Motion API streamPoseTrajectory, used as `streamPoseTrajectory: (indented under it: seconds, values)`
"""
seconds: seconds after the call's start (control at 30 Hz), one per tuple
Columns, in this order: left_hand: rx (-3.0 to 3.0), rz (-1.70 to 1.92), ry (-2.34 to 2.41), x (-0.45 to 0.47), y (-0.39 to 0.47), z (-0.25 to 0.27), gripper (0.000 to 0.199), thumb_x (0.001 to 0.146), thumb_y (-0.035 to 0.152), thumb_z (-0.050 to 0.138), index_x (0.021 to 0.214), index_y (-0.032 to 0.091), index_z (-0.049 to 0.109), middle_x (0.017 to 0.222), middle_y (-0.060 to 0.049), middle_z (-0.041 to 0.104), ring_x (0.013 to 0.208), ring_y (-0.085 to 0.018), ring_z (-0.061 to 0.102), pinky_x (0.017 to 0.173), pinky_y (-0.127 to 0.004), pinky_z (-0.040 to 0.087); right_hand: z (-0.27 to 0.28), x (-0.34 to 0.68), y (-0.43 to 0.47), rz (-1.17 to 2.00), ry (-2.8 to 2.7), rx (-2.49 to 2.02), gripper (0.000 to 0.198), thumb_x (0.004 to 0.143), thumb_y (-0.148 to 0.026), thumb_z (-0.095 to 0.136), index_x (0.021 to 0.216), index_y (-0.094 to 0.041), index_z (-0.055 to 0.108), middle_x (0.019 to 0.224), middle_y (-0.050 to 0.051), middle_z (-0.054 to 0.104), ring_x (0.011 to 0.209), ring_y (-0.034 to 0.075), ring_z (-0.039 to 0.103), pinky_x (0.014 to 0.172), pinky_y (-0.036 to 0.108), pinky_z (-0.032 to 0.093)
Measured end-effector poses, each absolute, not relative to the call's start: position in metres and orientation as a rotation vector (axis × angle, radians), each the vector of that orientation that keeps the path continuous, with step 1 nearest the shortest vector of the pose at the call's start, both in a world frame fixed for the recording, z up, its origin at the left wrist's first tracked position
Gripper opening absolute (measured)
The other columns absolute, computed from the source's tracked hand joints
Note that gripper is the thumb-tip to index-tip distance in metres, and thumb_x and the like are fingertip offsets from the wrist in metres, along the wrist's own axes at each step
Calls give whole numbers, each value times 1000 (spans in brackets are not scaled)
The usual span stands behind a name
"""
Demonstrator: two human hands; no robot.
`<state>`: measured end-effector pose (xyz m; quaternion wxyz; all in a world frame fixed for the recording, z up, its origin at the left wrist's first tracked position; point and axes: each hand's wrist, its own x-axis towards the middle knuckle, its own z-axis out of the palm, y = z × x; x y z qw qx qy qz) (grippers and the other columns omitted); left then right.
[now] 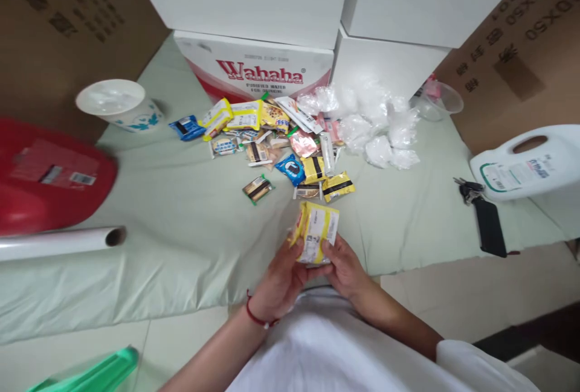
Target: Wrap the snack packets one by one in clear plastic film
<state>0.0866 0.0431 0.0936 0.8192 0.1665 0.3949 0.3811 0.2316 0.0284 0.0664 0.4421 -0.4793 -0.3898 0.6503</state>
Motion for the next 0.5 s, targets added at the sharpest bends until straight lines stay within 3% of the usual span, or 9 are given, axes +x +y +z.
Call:
streamPoseTrajectory:
  seconds: [0.1,0.27,0.37,0.5]
  values:
    - [402,728,879,110,44,86,61,84,59,77,133,28,59,135,-10,66,113,-28,69,82,-42,66,65,245,27,1580,-745,-1193,64,92,-64,66,143,-25,60,129,12,74,106,31,76,91,47,62]
    - [908,666,1211,91,54,69,46,91,66,62,101,22,69,107,-10,71,104,-27,71,85,-41,64,75,327,46,1138,-579,-1307,53,81,-50,84,127,-27,68,119,9,78,103,26,76,94,44,61]
    - [1367,724,1477,49,57,56,37,95,57,58,109,25,69,108,-7,73,99,-26,71,89,-43,60,85,406,78,762,-610,-1466,50,77,-40,87,121,-24,70,123,8,76,106,22,74,95,40,60]
    - [1792,761,1785,-4,52,43,26,93,48,56,108,32,70,114,-4,73,108,-31,70,97,-53,57,90,517,143,497,-623,-1524,50,73,-38,85,117,-22,68,123,9,75,95,22,75,77,39,63]
